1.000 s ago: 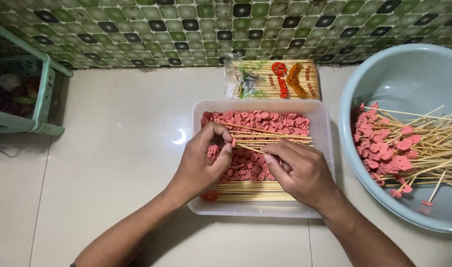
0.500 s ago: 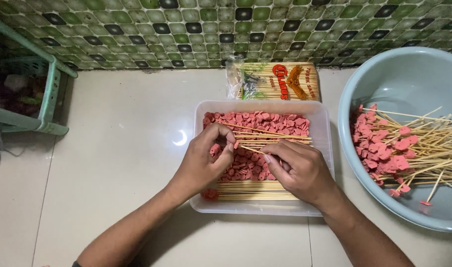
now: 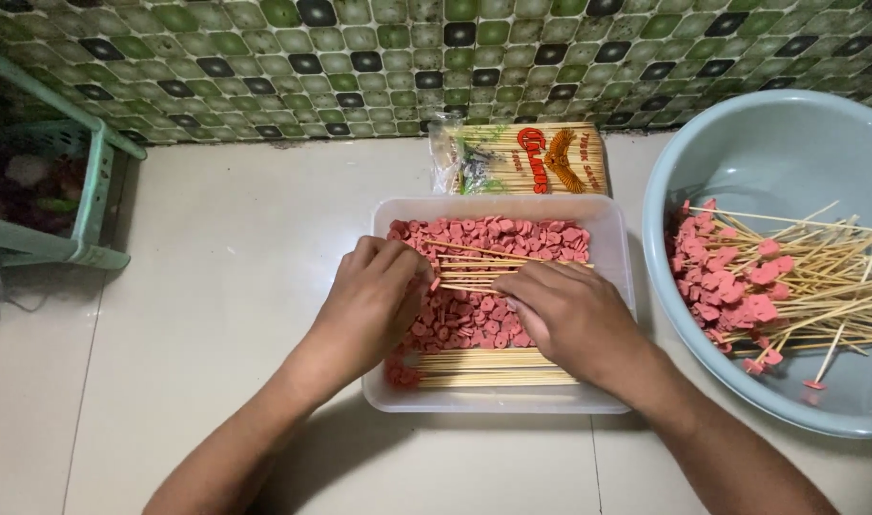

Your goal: The person is threading small, heart-shaped pieces of pink processed meat onto wooden skewers, placing the finished skewers into a large basin.

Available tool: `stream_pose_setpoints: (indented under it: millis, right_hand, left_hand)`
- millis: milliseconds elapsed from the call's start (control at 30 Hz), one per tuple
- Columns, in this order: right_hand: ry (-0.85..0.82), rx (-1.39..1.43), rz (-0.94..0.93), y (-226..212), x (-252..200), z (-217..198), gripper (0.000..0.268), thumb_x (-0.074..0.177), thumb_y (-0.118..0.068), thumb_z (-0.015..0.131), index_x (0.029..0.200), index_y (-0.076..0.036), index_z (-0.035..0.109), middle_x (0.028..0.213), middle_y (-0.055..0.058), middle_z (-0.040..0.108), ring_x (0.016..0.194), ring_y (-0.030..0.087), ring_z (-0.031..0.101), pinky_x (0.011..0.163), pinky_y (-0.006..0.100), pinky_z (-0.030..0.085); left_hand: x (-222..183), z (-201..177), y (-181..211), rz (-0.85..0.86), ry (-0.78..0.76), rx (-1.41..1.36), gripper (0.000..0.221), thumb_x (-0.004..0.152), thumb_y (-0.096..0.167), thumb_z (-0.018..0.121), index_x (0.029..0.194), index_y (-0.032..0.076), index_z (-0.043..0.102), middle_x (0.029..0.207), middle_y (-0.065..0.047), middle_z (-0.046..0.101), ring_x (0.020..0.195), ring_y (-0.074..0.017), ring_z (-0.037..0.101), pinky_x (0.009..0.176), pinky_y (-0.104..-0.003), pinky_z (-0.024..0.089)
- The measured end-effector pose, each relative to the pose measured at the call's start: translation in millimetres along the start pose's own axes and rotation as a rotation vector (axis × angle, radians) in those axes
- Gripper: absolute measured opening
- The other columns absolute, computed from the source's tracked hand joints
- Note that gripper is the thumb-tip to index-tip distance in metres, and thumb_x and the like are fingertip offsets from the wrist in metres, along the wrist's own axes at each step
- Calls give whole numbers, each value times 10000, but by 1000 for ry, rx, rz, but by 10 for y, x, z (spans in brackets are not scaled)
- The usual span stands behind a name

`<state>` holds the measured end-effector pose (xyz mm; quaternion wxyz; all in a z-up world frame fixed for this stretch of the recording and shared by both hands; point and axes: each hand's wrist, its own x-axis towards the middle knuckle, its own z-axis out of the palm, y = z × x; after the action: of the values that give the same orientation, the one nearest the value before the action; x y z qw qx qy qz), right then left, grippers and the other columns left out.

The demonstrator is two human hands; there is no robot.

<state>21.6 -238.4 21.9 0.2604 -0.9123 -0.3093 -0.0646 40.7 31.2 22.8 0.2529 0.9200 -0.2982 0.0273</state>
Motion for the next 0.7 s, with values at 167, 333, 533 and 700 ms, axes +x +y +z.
stream_pose_setpoints:
  millis: [167,333,533,700]
  right_hand:
    - [-37,-105,12,167,86,108,194,945,-108,614,1113,-146,703,847,67,663,865,311,695,742,440,534]
    - [-39,-178,53,367,106,386,193,930,-139,623,1103,-179,699,860,20,644,898,258,671,777,402,517]
    - [-34,-167,72,423,108,391,200,930,-130,621,1111,-168,699,893,25,661,949,263,670,806,407,517]
    - [-31,-148,65,467,98,427,218,917,-110,623,1114,-147,711,975,43,687,1008,279,669,875,416,504]
  left_hand:
    - [14,106,-20,-52,43,216,119,929,52,668,1023,123,661,1063,-89,641,1204,-365,508,1026,-552,410]
    - [-18,224,-101,-57,43,374,113,925,84,689,1017,129,643,1104,-95,615,1272,-381,466,1080,-567,351]
    - [-1,281,-107,-45,15,431,65,923,92,690,985,97,671,1090,-118,623,1284,-386,466,1089,-580,336]
    - [6,280,-112,-50,-23,471,116,886,144,730,981,110,673,1080,-108,623,1282,-379,460,1087,-595,326]
